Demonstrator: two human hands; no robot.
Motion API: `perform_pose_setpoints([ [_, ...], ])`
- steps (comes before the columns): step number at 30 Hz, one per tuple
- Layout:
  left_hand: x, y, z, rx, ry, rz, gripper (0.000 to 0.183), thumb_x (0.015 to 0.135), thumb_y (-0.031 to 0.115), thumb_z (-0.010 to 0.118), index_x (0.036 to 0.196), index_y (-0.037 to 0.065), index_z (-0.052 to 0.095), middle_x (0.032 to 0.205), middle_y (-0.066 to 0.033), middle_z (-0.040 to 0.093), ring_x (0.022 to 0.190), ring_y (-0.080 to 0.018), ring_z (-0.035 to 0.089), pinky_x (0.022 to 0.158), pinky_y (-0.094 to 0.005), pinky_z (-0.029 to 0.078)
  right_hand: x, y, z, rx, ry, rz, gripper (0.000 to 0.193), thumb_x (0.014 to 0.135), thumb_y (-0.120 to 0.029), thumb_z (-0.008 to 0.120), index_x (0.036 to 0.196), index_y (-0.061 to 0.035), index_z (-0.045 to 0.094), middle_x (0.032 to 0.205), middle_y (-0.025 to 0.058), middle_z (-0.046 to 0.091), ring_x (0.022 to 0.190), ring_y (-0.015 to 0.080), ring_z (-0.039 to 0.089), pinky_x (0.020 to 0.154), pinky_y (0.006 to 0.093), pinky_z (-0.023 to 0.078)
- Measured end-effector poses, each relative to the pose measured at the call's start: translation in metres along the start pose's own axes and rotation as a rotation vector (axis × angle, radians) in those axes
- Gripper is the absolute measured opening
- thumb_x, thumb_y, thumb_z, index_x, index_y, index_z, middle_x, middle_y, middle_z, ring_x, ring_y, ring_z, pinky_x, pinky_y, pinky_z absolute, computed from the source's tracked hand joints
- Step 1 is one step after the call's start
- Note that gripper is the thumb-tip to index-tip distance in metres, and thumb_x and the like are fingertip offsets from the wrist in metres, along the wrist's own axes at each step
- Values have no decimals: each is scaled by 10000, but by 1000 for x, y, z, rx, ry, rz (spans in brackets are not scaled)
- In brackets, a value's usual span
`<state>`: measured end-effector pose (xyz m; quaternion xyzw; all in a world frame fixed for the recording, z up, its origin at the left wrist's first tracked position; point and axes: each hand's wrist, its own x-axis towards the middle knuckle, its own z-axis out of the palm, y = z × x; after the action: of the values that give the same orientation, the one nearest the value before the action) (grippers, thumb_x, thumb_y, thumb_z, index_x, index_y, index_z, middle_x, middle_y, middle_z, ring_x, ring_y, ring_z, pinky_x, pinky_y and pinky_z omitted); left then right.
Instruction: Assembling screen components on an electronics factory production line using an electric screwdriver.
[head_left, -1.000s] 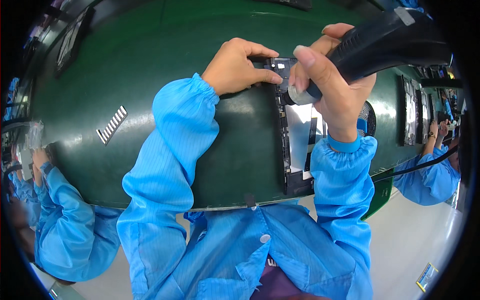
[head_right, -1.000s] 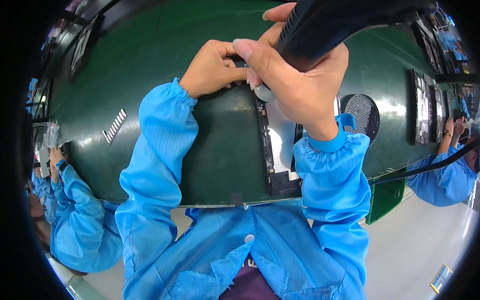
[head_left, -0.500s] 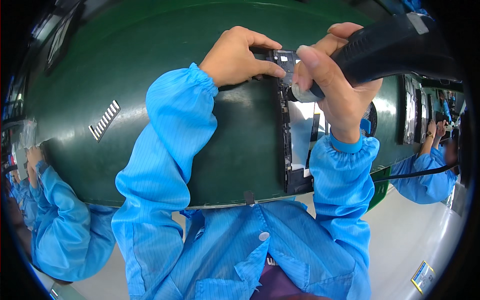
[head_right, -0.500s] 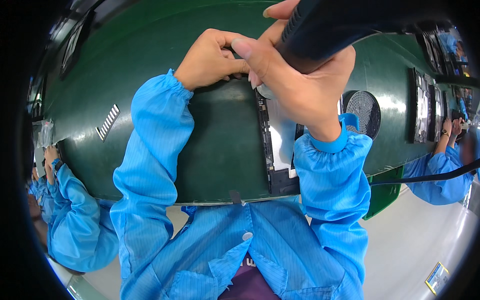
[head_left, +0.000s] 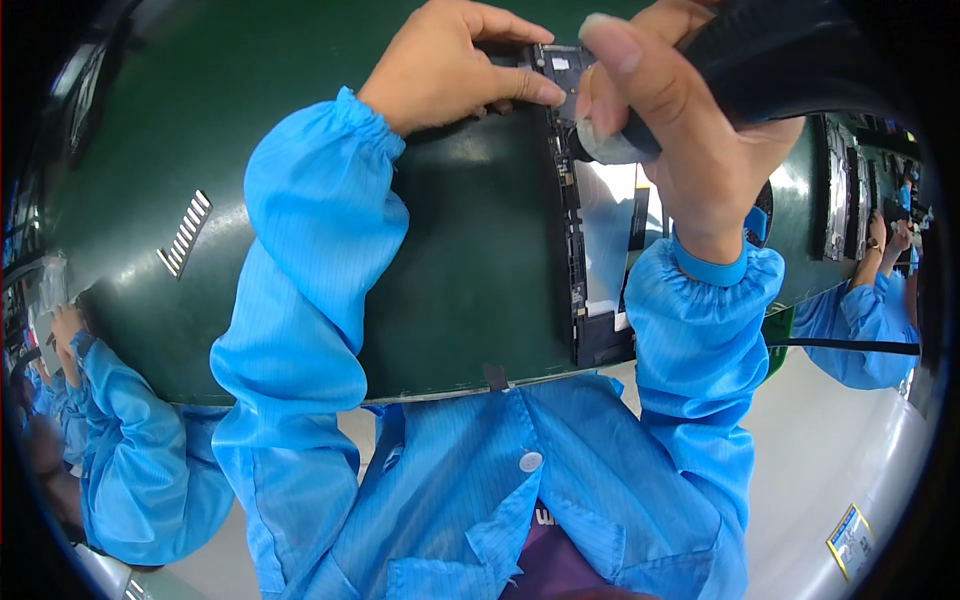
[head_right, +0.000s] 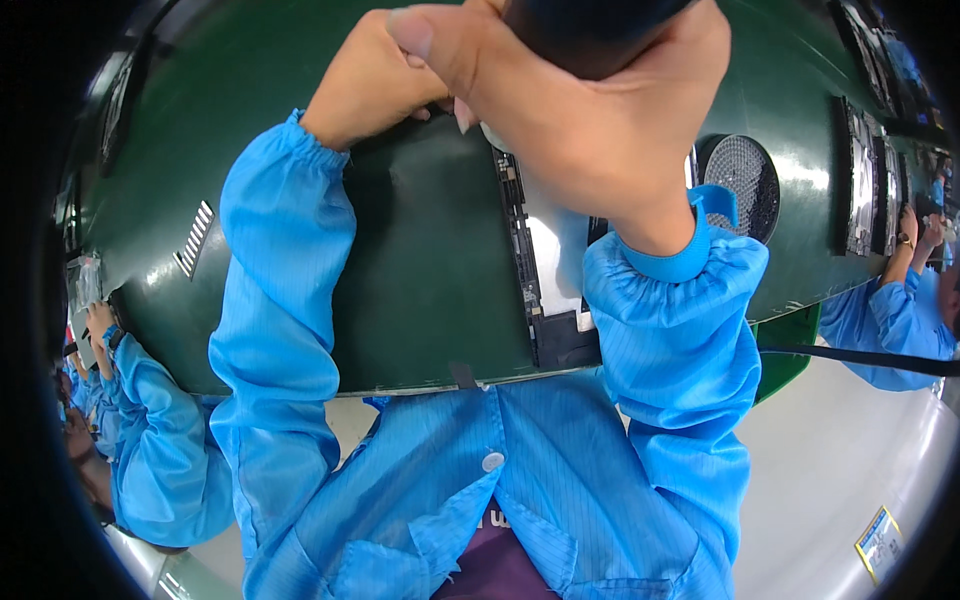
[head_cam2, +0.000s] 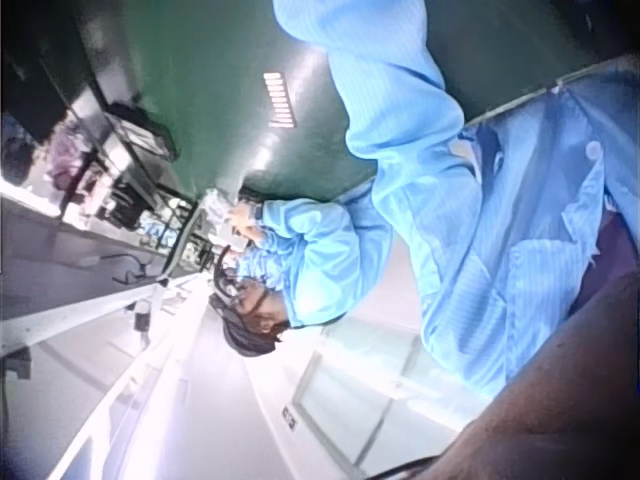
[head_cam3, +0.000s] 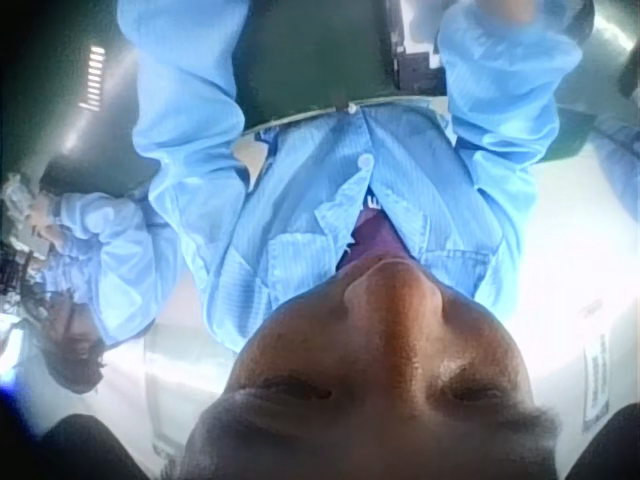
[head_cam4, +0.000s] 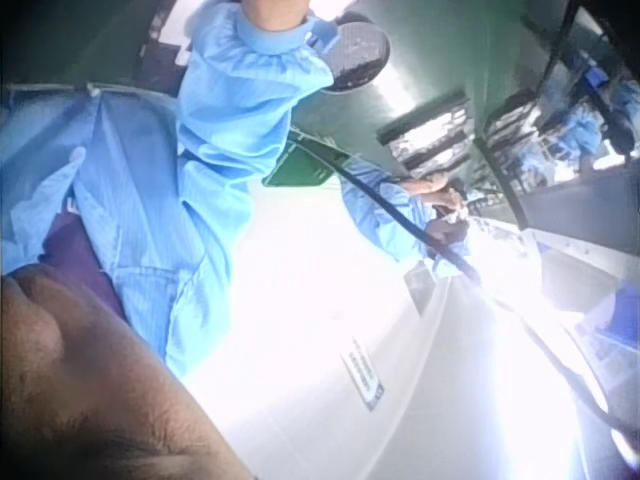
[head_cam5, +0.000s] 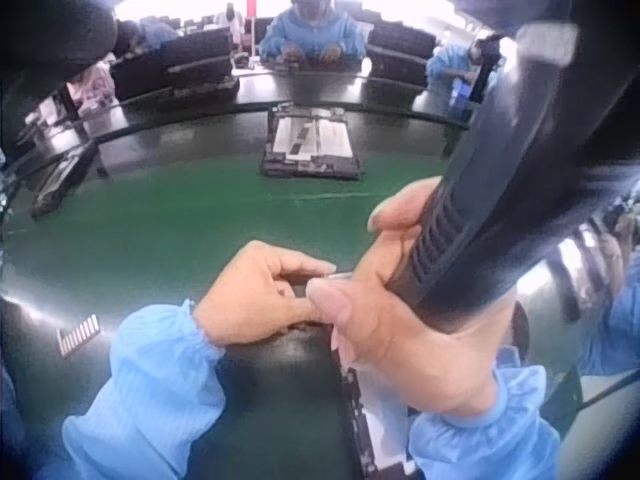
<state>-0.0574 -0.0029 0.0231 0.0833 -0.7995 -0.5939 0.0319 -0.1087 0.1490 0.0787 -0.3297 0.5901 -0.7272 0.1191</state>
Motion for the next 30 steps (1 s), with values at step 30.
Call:
perform_pose_setpoints([
  [30, 1, -5, -7, -91, -21, 111, 396, 664, 92, 772, 994, -77, 634, 870, -134, 673, 774, -148, 612, 723, -260, 489, 5, 16, -15, -229, -390, -356, 327, 791, -94, 638, 1066, 37, 518, 624, 101, 574, 524, 195, 596, 578, 313, 521],
])
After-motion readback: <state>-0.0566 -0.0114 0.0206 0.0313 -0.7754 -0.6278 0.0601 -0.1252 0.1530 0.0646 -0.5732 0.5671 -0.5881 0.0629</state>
